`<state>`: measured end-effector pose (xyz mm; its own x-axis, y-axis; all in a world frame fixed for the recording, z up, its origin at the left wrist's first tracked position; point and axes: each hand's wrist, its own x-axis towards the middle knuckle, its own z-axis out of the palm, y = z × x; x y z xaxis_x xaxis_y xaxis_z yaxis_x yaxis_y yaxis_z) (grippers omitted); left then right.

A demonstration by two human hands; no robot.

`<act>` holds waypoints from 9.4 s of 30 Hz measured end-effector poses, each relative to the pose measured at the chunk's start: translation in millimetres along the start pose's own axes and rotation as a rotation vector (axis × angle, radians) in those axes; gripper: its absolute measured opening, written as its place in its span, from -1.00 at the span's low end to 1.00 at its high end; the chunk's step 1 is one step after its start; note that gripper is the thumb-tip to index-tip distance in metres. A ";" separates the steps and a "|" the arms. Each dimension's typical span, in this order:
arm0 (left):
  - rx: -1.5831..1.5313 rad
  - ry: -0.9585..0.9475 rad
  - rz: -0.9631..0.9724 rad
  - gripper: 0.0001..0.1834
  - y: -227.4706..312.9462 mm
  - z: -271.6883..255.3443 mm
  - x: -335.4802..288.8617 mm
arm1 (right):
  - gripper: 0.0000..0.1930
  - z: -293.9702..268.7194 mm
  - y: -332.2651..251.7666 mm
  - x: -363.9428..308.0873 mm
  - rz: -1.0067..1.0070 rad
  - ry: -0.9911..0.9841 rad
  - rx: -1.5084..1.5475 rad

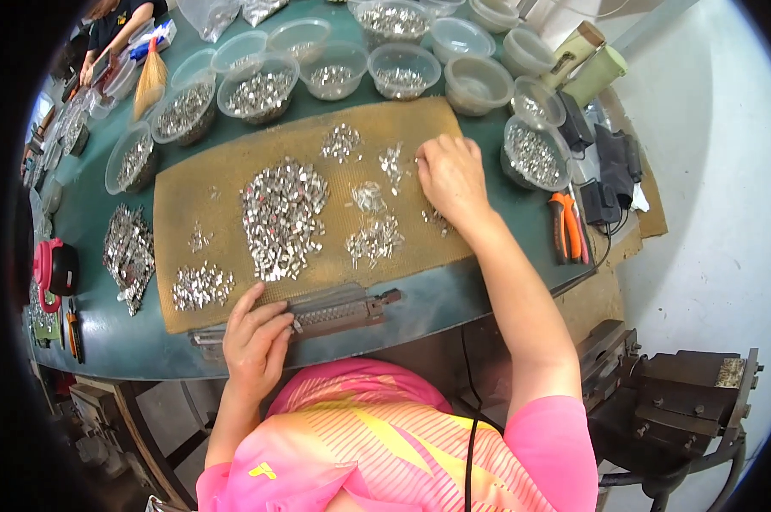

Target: The person places small metal clips into a guide strip by hand, then uses a manual press machine to process them.

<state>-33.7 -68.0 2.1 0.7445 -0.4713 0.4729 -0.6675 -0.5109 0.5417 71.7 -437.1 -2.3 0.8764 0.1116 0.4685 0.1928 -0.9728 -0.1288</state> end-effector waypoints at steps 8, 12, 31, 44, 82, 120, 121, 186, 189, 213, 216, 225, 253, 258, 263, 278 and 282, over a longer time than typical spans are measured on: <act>0.003 -0.001 0.013 -0.75 -2.5 -0.4 4.4 | -0.87 -47.3 -53.1 -37.5 -0.111 -0.081 0.213; -0.012 -0.023 0.022 -0.75 -1.8 -1.5 4.9 | -0.80 -69.1 -96.1 -69.5 -0.231 -0.254 0.387; -0.034 -0.015 0.038 -0.75 -2.2 -1.8 4.0 | -0.80 -79.6 -121.3 -94.2 -0.139 -0.290 0.442; -0.046 -0.082 0.035 -0.73 0.4 -10.3 9.8 | -0.60 -69.5 -63.6 -121.1 0.072 -0.066 0.081; -0.173 -0.563 0.322 -0.86 27.9 123.6 183.9 | -0.87 -57.8 -39.0 -116.5 0.305 0.129 0.358; -0.168 -0.279 0.081 -0.78 24.3 22.9 53.9 | -0.76 -56.0 -125.2 -100.4 -0.235 -0.077 0.556; -0.119 -0.256 0.103 -0.77 26.1 25.0 52.0 | -0.76 -53.0 -127.7 -100.8 -0.237 -0.085 0.538; -0.139 -0.115 0.057 -0.68 23.9 18.5 55.5 | -0.87 -68.9 -60.1 -103.5 0.166 -0.028 0.068; -0.082 -0.067 0.019 -0.70 13.7 7.5 44.7 | -0.84 -70.7 -74.0 -102.6 0.031 -0.066 0.243; 0.071 0.137 -0.280 -0.84 -32.4 -57.5 -5.1 | -0.80 -67.0 -146.0 -80.4 -0.138 -0.245 0.524; 0.053 0.209 -0.340 -0.84 -44.7 -64.8 -10.2 | -0.81 -68.2 -147.1 -81.2 -0.167 -0.249 0.435; 0.214 0.079 -0.165 -0.78 -45.6 -53.6 -11.9 | -0.83 -61.9 -172.7 -34.0 -0.315 -0.273 0.529; 0.114 0.054 -0.223 -0.82 -53.5 -57.2 -7.4 | -0.89 7.7 -220.4 25.3 -0.514 -0.424 0.377; 0.223 0.046 -0.175 -0.82 -51.2 -52.3 -2.5 | -0.91 5.3 -216.3 24.5 -0.436 -0.494 0.424; 0.218 0.037 -0.155 -0.82 -53.1 -53.8 -4.9 | -0.89 5.1 -212.4 24.1 -0.412 -0.479 0.494; 0.072 0.019 -0.178 -0.87 -57.0 -61.8 -5.1 | -0.93 8.6 -221.3 18.3 -0.473 -0.396 0.383; 0.169 0.000 -0.133 -0.85 -54.3 -56.3 -1.1 | -0.93 -1.1 -215.7 17.8 -0.416 -0.442 0.461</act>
<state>2.5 0.7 11.4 0.8263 -0.3913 0.4051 -0.5560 -0.6818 0.4754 45.2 -225.5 34.8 0.7678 0.6158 0.1769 0.6254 -0.6604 -0.4157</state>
